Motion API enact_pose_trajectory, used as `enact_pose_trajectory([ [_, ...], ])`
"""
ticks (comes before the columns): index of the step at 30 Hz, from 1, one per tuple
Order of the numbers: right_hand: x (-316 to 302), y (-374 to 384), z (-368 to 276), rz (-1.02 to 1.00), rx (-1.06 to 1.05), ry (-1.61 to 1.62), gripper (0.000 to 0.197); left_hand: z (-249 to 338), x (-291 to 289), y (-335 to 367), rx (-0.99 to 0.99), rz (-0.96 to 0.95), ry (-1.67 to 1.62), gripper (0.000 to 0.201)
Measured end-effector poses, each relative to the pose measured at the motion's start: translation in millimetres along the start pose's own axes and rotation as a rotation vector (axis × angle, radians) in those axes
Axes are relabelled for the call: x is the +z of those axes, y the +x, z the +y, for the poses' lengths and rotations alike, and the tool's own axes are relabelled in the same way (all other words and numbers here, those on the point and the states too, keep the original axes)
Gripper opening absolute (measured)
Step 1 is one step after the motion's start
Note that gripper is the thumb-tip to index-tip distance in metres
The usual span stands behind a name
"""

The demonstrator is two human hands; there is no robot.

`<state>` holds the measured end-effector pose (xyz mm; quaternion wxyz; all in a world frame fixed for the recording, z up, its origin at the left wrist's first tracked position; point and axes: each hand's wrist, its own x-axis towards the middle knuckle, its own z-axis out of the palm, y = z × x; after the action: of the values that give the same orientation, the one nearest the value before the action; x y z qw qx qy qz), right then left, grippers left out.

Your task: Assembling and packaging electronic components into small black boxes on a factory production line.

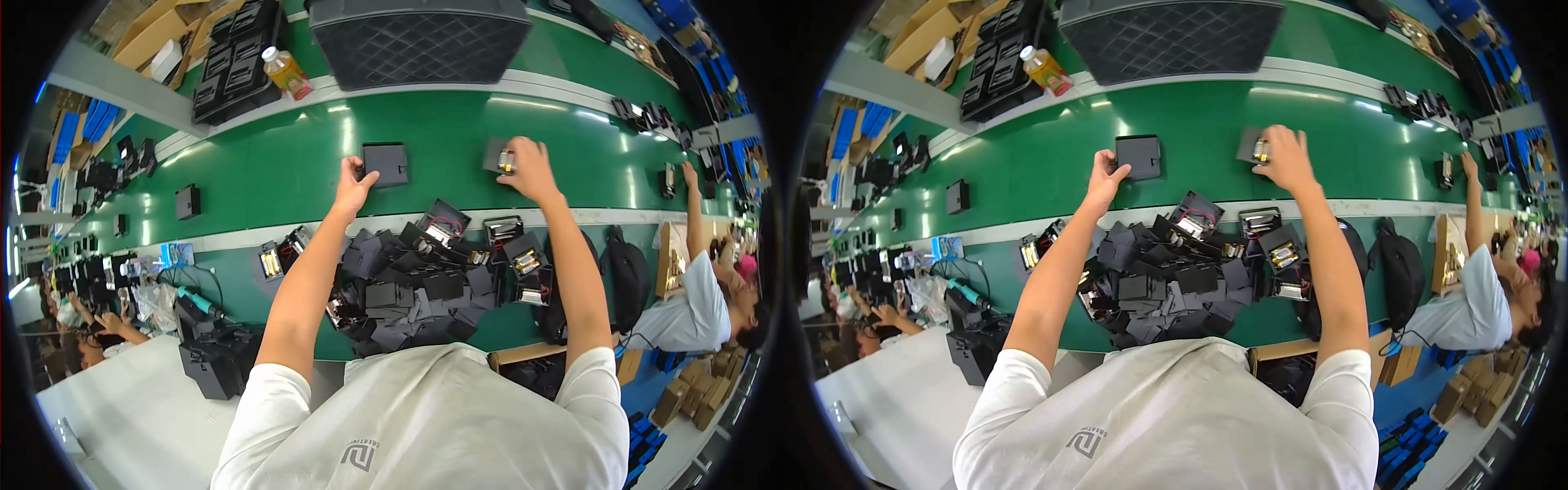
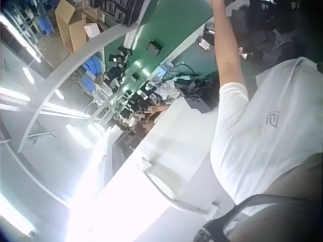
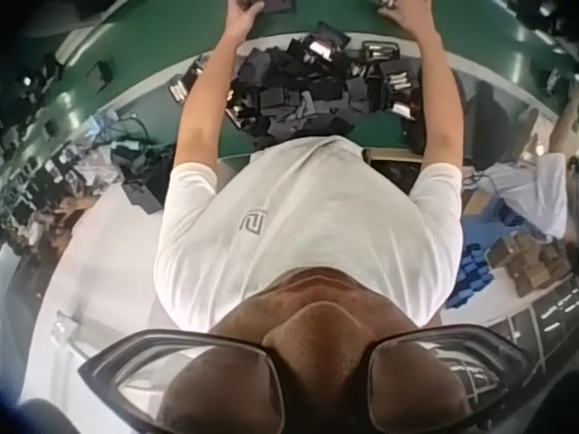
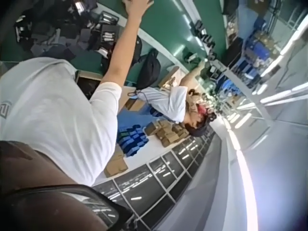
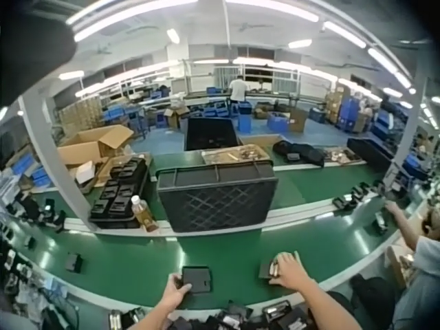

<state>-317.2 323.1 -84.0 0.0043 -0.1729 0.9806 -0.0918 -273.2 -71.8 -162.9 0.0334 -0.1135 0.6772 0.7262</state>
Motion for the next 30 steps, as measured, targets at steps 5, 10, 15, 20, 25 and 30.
enact_pose_trajectory([
  [5,-10,-17,4,-0.02,0.013,0.101,0.065,8,-5,-6,0.383,0.274,1.071,0.035],
  [10,-35,-16,-33,-0.074,-0.097,0.442,0.063,56,7,-53,0.465,0.197,0.889,0.037],
  [15,-104,-88,-163,-0.163,-0.372,0.686,0.073,119,48,-162,-0.385,-0.242,-0.209,0.034],
  [20,-113,-147,-226,-0.121,-0.401,0.63,0.085,106,45,-232,-0.683,-0.446,-0.635,0.04],
  [25,-116,-190,-251,0.028,0.046,0.742,0.083,108,55,-277,-0.203,-0.299,-0.751,0.045],
  [30,-125,-213,-266,-0.134,0.217,0.833,0.077,97,61,-305,0.125,-0.153,-0.385,0.057],
])
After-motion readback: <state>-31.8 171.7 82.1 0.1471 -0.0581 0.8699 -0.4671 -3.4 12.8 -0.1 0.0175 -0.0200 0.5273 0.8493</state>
